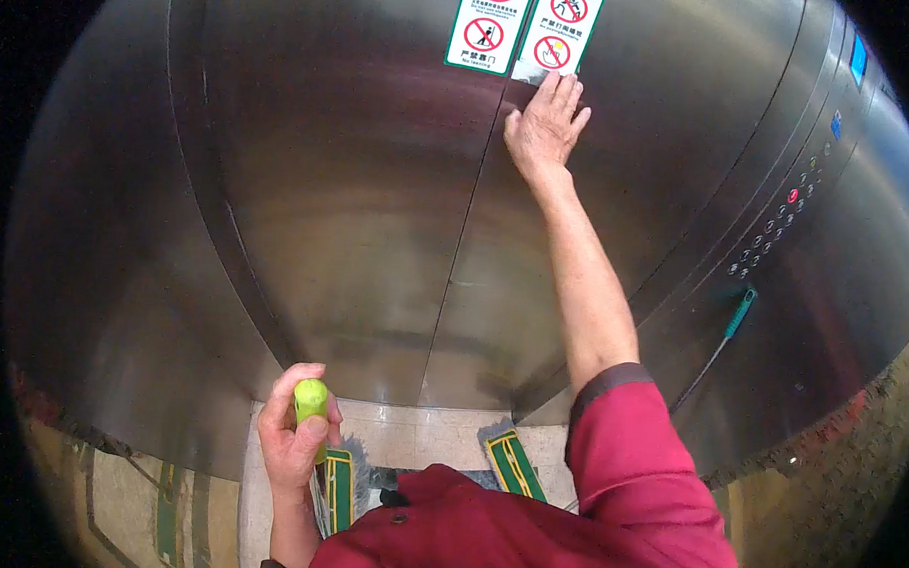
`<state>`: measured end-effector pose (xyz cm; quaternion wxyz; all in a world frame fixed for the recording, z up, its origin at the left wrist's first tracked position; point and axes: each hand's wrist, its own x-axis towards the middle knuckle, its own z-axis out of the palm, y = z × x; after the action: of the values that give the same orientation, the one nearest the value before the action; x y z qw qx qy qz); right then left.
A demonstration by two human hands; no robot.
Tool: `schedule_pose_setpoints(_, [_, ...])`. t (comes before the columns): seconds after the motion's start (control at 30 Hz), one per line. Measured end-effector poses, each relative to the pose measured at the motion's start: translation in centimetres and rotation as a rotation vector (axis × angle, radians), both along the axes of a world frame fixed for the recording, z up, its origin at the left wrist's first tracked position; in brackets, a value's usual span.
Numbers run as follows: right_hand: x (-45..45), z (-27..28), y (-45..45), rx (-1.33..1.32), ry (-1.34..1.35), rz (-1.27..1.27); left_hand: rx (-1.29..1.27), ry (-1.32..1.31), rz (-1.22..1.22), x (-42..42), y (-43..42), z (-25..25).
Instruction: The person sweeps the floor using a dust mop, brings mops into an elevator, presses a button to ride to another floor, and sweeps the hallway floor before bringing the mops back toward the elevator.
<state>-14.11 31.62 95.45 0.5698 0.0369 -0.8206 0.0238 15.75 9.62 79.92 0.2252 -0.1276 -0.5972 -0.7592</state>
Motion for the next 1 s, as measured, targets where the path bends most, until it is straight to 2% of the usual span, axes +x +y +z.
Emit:
schedule_pose_setpoints(0.17, [0.1,0.0,3.3,0.348,0.064,-0.066,-0.003,0.033,0.019,0.6,-0.2,0.0])
schedule_pose_setpoints(0.3, [0.9,1.5,3.5,0.347,0.119,-0.011,-0.017,0.043,0.04,1.3,-0.4,0.5])
schedule_pose_setpoints(0.4, [0.9,3.0,3.7,0.081,0.074,0.225,-0.03,0.054,0.068,2.1,-0.5,0.7])
schedule_pose_setpoints(0.43, [0.7,3.0,4.1,0.076,0.081,0.23,-0.035,0.06,0.074,2.4,-0.6,0.7])
schedule_pose_setpoints(0.5, [0.6,3.3,4.7,-0.228,0.029,0.33,-0.027,0.066,0.097,3.0,-0.7,0.6])
schedule_pose_setpoints(0.57, [0.7,4.0,4.8,-0.318,0.061,0.394,0.014,0.055,0.121,3.7,-0.6,0.7])
schedule_pose_setpoints(0.63, [1.1,5.8,4.5,-0.374,-0.08,0.331,-0.044,0.061,0.178,4.1,-0.8,0.0])
schedule_pose_setpoints(0.67, [0.8,6.5,4.5,-0.411,-0.128,0.279,-0.005,0.069,0.114,4.5,-0.9,0.6])
schedule_pose_setpoints(0.8, [0.4,7.7,4.5,-0.297,-0.218,0.146,0.028,0.083,0.081,4.0,-0.1,0.3])
schedule_pose_setpoints(1.0, [-0.2,8.3,5.3,-0.211,-0.28,0.155,-0.056,0.049,0.073,1.9,1.0,0.2])
